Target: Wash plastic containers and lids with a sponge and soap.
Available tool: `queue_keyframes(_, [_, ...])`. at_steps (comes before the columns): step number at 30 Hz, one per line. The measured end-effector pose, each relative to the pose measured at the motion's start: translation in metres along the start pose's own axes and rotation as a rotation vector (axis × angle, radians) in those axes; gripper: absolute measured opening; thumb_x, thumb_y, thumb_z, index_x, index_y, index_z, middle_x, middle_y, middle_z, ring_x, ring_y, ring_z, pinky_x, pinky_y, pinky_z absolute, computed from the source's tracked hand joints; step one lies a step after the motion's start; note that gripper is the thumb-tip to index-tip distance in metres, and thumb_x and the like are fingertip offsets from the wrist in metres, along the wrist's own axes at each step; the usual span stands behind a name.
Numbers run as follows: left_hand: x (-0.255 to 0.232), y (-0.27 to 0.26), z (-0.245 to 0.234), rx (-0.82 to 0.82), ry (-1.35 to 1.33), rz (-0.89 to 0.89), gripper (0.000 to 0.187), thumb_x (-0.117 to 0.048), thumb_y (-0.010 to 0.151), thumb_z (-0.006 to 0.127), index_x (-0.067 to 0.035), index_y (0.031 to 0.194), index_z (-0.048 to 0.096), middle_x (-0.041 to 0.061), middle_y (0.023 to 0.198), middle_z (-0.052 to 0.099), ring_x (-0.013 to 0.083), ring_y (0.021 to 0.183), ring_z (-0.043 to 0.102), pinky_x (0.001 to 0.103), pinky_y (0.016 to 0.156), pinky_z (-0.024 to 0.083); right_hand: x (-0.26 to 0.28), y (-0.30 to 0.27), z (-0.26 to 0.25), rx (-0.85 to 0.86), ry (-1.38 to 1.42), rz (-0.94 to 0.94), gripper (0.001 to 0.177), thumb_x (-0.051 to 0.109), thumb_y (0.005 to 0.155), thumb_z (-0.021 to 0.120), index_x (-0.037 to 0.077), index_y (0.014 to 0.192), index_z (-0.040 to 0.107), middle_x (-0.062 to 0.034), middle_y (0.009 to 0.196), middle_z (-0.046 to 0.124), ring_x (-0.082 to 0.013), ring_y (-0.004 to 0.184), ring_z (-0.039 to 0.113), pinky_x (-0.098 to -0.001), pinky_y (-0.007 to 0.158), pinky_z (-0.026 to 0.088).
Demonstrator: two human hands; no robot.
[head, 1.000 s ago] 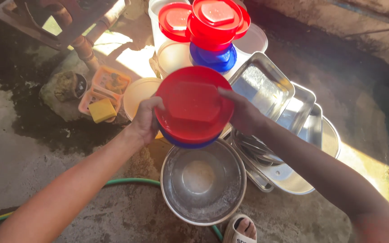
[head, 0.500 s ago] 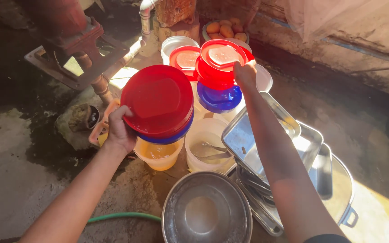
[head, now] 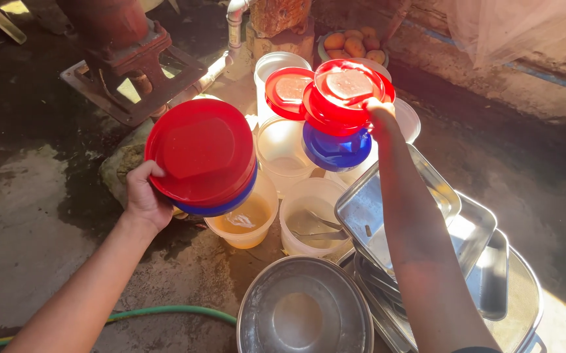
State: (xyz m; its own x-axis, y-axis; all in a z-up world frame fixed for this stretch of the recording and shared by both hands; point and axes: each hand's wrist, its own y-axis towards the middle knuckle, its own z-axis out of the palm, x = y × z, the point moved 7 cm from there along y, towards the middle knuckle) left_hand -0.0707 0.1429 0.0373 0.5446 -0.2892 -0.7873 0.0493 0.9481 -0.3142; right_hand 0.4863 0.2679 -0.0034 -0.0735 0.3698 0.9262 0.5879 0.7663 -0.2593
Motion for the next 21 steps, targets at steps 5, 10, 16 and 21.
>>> queue_keyframes(5, [0.003, -0.002, 0.015, -0.025, 0.041, -0.014, 0.051, -0.02, 0.067, 0.054, -0.009, 0.116, 0.064, 0.003, 0.11, 0.068, 0.0218, 0.106, 0.061, 0.038, 0.093, 0.049, -0.008, -0.007, -0.013, -0.012, 0.179, 0.024, 0.039, 0.026, 0.089, 0.059, 0.0, 0.116, 0.068, -0.0142, 0.099, 0.074, -0.0249, 0.086, 0.07, -0.0441, 0.067, 0.056])
queue_keyframes(10, [0.01, 0.001, 0.026, 0.012, 0.022, -0.038, 0.049, -0.019, 0.067, 0.055, -0.006, 0.113, 0.063, 0.007, 0.109, 0.068, 0.0234, 0.104, 0.063, 0.039, 0.093, 0.052, 0.01, -0.046, -0.015, 0.065, 0.351, 0.051, 0.041, 0.024, 0.092, 0.053, 0.001, 0.123, 0.065, -0.0154, 0.11, 0.072, -0.0281, 0.096, 0.07, -0.0489, 0.074, 0.057])
queue_keyframes(16, [0.013, 0.003, 0.034, 0.048, -0.01, -0.048, 0.044, -0.019, 0.071, 0.056, -0.007, 0.114, 0.061, 0.006, 0.111, 0.067, 0.0218, 0.104, 0.063, 0.037, 0.092, 0.05, 0.02, -0.07, -0.025, 0.146, 0.555, 0.079, 0.043, 0.022, 0.096, 0.046, 0.003, 0.132, 0.061, -0.0168, 0.123, 0.069, -0.0318, 0.108, 0.069, -0.0545, 0.083, 0.058])
queue_keyframes(21, [0.006, -0.007, 0.044, 0.086, 0.023, -0.022, 0.047, -0.018, 0.071, 0.054, -0.006, 0.116, 0.061, 0.007, 0.111, 0.068, 0.0226, 0.106, 0.064, 0.038, 0.094, 0.051, 0.009, -0.063, -0.025, 0.227, 0.727, 0.109, 0.047, 0.021, 0.099, 0.039, 0.005, 0.138, 0.058, -0.018, 0.134, 0.067, -0.0349, 0.118, 0.068, -0.0593, 0.09, 0.058])
